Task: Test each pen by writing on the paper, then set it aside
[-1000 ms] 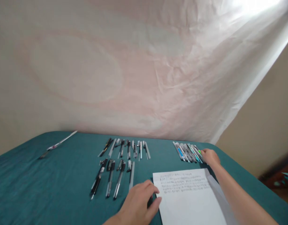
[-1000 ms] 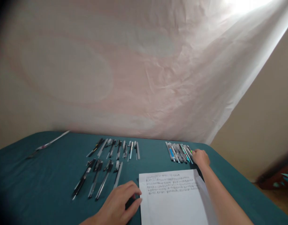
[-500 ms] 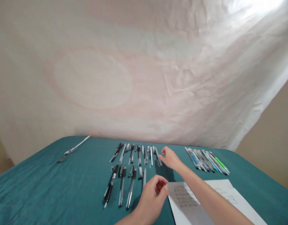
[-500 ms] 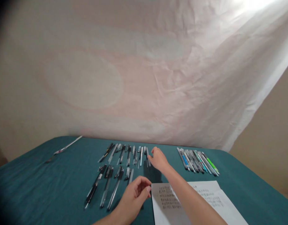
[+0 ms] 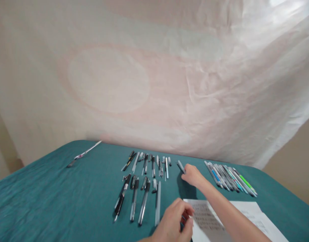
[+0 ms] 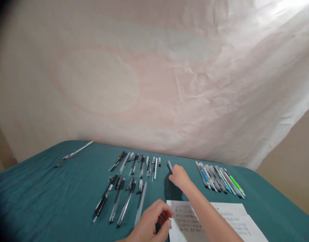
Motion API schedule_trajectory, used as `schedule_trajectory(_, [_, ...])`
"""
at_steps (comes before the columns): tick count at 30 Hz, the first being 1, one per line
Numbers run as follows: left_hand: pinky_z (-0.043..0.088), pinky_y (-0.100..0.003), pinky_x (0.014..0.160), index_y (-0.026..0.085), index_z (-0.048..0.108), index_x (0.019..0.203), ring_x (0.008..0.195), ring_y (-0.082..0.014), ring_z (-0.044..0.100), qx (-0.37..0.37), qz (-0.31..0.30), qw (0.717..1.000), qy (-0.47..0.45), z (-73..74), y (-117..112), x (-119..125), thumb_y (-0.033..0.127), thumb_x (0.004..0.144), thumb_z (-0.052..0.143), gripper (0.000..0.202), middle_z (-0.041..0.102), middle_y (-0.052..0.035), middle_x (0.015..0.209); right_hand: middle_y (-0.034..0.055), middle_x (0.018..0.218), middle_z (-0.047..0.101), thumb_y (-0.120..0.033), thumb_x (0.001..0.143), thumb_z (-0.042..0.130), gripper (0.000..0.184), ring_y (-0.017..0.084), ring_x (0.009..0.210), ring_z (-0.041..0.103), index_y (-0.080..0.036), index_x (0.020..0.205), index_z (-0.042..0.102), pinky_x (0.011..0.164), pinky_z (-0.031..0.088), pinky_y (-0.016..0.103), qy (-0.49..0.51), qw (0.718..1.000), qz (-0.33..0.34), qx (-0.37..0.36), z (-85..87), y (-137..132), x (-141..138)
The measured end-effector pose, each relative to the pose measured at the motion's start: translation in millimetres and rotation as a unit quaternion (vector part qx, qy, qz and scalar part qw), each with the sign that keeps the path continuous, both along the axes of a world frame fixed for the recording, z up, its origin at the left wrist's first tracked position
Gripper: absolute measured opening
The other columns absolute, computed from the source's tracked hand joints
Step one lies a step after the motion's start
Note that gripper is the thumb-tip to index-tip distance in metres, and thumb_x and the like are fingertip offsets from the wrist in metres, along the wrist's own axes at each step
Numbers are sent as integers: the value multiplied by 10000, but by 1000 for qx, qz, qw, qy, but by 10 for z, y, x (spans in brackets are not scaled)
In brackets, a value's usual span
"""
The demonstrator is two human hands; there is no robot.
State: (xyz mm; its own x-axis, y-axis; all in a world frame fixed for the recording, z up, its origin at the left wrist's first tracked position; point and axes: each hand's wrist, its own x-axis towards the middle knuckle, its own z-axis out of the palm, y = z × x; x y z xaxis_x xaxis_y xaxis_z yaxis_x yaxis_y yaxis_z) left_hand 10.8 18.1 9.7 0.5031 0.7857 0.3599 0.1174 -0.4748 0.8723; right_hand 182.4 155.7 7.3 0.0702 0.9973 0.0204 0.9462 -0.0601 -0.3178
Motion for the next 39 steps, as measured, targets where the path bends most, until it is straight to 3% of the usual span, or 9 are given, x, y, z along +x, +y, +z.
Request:
schedule_trajectory(6, [458, -219, 560, 125, 526, 921, 608, -120, 573, -127, -6, 991, -44, -52, 16, 39, 95, 788, 426, 169, 559, -53, 798, 54, 609, 582, -138, 610, 527, 47, 176, 633, 571, -135, 635, 567, 541, 363, 243, 93, 995, 19, -18, 73, -123, 53])
schedule_trajectory(10, [489, -237, 560, 129, 422, 1136, 684, -133, 604, -244, 14, 962, -121, -81, 28, 98, 199, 809, 482, 339, 500, -151, 1106, -44, 526, 466, -217, 722, 436, 192, 85, 435, 438, -145, 822, 584, 426, 346, 195, 219, 969, 92, -64, 283, -322, -39])
schedule_trajectory(13, [502, -262, 584, 135, 342, 1212, 764, -167, 611, -311, 23, 934, -173, -66, 31, 119, 324, 790, 552, 507, 429, -191, 1205, -61, 534, 440, -269, 728, 479, 164, 62, 417, 401, -155, 813, 560, 402, 355, 171, 325, 928, 151, -106, 504, -496, -112])
schedule_trajectory(17, [484, -276, 672, 118, 452, 1068, 835, -179, 577, -331, -2, 912, -244, -17, 24, 106, 462, 766, 574, 474, 510, -149, 1092, -70, 496, 462, -237, 673, 578, 104, 47, 391, 396, -152, 717, 538, 377, 332, 156, 466, 832, 225, -202, 674, -674, -209])
schedule_trajectory(22, [447, -244, 616, 109, 486, 885, 660, -116, 556, -333, 7, 901, -277, -7, 42, 87, 440, 778, 585, 362, 579, -68, 834, -45, 486, 547, -182, 681, 567, 56, 58, 397, 464, -145, 681, 524, 387, 317, 156, 445, 813, 275, -257, 671, -780, -310])
schedule_trajectory(25, [431, -233, 560, 121, 465, 806, 566, -92, 538, -327, 3, 902, -280, -23, 48, 97, 444, 755, 610, 358, 593, -49, 747, -67, 470, 489, -180, 689, 583, 65, 38, 392, 408, -141, 672, 534, 377, 286, 145, 425, 836, 267, -221, 723, -807, -339])
schedule_trajectory(29, [419, -224, 500, 145, 425, 737, 478, -79, 530, -344, -38, 902, -258, -29, 16, 136, 484, 673, 667, 422, 608, -30, 675, -95, 488, 393, -285, 720, 631, 157, 18, 367, 307, -153, 745, 549, 337, 217, 139, 453, 860, 201, -122, 886, -841, -322])
schedule_trajectory(35, [401, -214, 468, 142, 449, 784, 426, -71, 518, -373, -68, 899, -220, -28, -31, 177, 515, 569, 718, 508, 613, -6, 640, -4, 751, 596, -362, 775, 600, 198, 8, 362, 289, -175, 816, 547, 329, 238, 161, 561, 811, 151, 75, 1139, -858, -93])
schedule_trajectory(39, [378, -203, 496, 102, 539, 912, 467, -75, 534, -375, -65, 891, -246, 44, 32, 126, 468, 618, 711, 500, 624, -12, 668, -4, 717, 569, -385, 773, 592, 217, 33, 388, 330, -178, 832, 557, 353, 277, 183, 544, 822, 143, 85, 1251, -883, 89])
